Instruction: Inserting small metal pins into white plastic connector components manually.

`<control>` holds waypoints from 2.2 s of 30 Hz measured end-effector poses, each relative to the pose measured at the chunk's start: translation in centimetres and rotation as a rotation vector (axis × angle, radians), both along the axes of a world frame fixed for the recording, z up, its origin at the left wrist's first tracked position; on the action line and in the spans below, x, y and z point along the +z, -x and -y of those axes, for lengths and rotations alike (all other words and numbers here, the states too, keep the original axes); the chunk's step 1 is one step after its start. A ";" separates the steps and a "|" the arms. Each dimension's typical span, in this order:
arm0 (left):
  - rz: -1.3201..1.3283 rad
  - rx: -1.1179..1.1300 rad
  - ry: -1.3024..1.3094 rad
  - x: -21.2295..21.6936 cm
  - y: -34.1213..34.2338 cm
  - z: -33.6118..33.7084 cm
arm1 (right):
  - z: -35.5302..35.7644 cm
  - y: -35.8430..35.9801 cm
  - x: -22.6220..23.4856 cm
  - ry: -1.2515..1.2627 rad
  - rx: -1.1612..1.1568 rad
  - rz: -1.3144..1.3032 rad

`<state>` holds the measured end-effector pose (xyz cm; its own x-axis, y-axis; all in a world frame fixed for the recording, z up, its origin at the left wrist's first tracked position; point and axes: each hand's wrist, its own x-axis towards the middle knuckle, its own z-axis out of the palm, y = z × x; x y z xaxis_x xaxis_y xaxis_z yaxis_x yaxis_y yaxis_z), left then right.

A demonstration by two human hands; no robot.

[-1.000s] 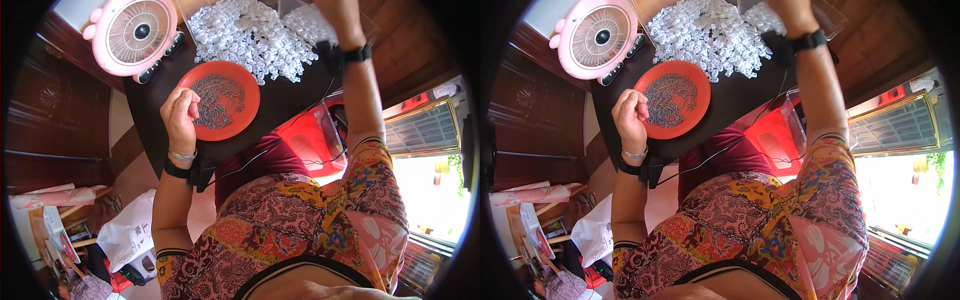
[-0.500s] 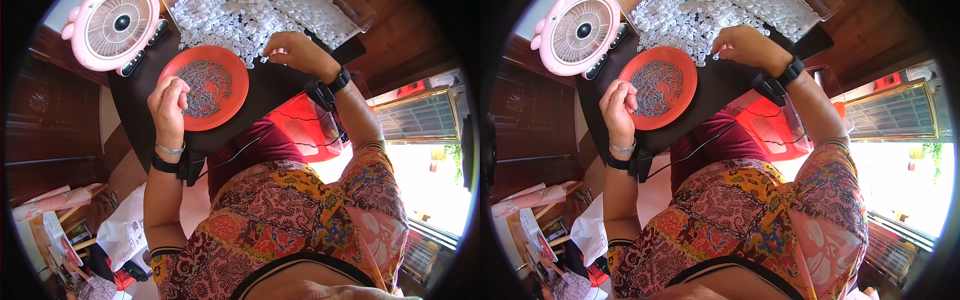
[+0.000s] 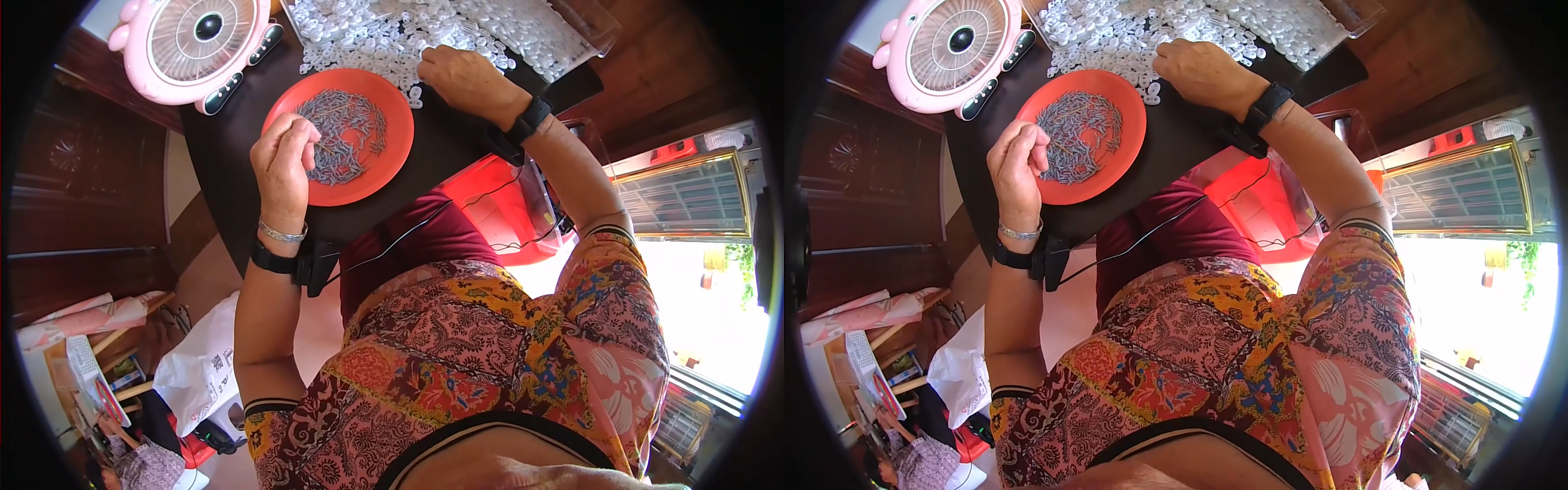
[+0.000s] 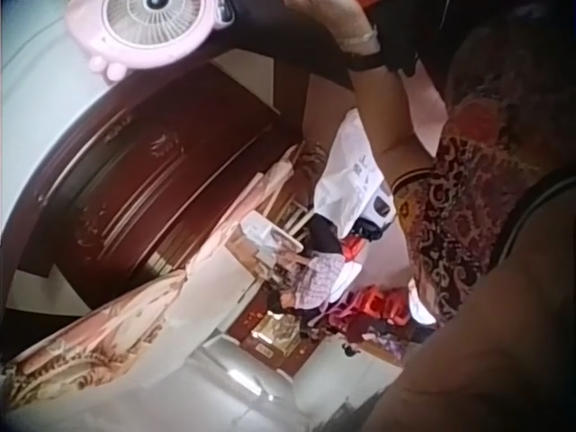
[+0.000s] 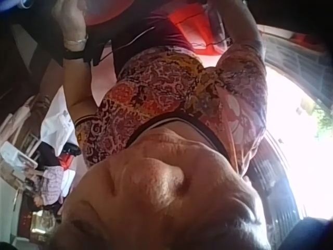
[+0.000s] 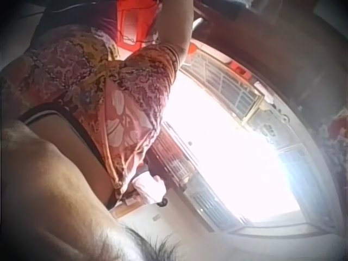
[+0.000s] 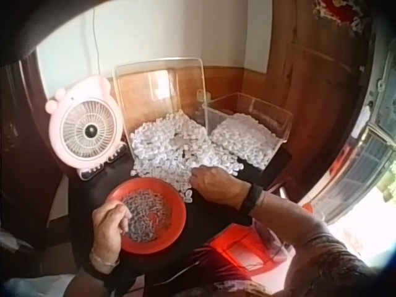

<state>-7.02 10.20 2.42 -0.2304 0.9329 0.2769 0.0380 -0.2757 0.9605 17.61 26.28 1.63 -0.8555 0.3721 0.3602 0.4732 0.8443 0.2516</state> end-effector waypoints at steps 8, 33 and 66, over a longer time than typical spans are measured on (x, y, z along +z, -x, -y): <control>0.027 -0.011 0.005 -0.1 0.1 0.0 | -0.9 1.8 1.6 0.592 -0.052 -0.297; 0.515 -0.292 0.216 -0.4 1.2 -0.4 | 6.8 10.5 5.4 0.388 0.617 -0.483; 0.274 -0.076 0.222 -0.1 1.3 -0.3 | 2.7 10.3 1.4 1.482 0.369 -0.548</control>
<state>-8.28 10.46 2.37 -0.1954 0.9807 0.0027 -0.2423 -0.0509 0.9689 7.34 23.56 3.08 -0.8686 0.4663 0.1674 -0.0456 0.2612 -0.9642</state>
